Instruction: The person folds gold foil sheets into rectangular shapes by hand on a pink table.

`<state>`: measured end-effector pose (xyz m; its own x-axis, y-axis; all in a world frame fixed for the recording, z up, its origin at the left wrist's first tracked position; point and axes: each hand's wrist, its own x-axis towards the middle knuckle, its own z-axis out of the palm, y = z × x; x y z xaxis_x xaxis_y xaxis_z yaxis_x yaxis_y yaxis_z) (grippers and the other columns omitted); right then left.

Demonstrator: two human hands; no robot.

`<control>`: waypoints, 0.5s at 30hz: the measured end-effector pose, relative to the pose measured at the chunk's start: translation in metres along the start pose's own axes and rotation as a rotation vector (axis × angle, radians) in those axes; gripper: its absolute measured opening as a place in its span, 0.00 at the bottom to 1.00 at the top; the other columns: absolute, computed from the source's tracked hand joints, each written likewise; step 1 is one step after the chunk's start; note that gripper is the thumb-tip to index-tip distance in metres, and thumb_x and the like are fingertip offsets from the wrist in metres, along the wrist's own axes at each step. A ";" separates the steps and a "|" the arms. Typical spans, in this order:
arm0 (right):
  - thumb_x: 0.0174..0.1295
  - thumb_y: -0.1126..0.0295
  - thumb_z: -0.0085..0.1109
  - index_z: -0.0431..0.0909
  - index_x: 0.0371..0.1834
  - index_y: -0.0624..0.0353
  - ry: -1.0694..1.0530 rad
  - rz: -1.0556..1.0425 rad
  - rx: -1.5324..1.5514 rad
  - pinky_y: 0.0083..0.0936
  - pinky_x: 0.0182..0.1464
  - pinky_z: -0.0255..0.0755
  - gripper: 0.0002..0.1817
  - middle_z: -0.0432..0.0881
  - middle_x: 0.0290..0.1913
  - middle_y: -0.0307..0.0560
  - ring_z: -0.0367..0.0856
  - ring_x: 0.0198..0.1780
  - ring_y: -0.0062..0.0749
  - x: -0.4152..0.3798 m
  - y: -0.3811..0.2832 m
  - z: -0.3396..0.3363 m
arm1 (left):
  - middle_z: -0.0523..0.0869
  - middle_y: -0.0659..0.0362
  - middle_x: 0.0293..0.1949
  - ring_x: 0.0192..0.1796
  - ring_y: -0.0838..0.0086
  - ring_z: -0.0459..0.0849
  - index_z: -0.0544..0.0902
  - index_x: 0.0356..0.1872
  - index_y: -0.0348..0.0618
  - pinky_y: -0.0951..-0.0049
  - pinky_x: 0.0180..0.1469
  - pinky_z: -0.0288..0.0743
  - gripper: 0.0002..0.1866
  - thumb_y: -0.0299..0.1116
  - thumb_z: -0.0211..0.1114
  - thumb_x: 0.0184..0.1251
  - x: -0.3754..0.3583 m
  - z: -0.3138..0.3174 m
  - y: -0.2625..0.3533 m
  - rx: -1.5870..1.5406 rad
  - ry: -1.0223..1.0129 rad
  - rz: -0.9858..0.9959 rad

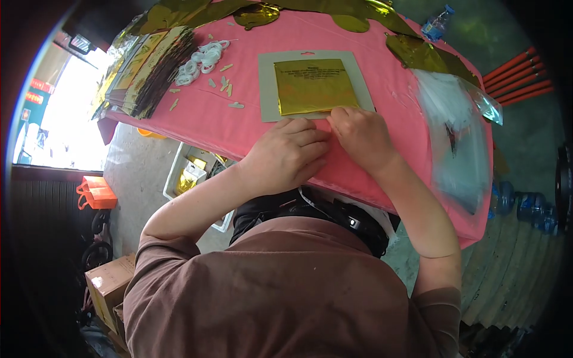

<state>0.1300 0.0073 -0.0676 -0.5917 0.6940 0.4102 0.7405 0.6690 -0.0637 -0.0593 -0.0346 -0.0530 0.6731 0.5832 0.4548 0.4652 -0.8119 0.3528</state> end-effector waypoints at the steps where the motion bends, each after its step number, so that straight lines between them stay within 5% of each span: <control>1: 0.56 0.70 0.57 0.69 0.22 0.57 0.034 -0.007 0.008 0.31 0.25 0.73 0.09 0.77 0.21 0.47 0.80 0.26 0.39 0.000 0.000 0.000 | 0.82 0.55 0.42 0.48 0.62 0.77 0.81 0.41 0.37 0.64 0.50 0.72 0.14 0.29 0.65 0.51 0.000 0.000 0.001 -0.002 -0.002 0.009; 11: 0.56 0.67 0.59 0.79 0.26 0.58 0.026 0.153 0.157 0.35 0.30 0.72 0.07 0.81 0.27 0.48 0.80 0.28 0.42 -0.046 0.017 -0.057 | 0.83 0.54 0.39 0.40 0.60 0.80 0.81 0.34 0.39 0.65 0.44 0.75 0.08 0.28 0.65 0.51 0.017 -0.009 -0.008 -0.057 0.006 0.002; 15: 0.57 0.65 0.55 0.79 0.29 0.60 -0.059 0.630 -0.018 0.38 0.32 0.71 0.09 0.79 0.26 0.55 0.79 0.30 0.50 -0.069 0.060 -0.112 | 0.82 0.53 0.39 0.43 0.58 0.79 0.81 0.37 0.39 0.63 0.46 0.74 0.10 0.28 0.65 0.53 0.041 -0.010 -0.021 0.038 0.094 -0.019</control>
<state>0.2510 -0.0302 0.0023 -0.0570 0.9671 0.2480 0.9574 0.1234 -0.2610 -0.0475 0.0063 -0.0336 0.6076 0.5972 0.5236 0.5001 -0.7998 0.3321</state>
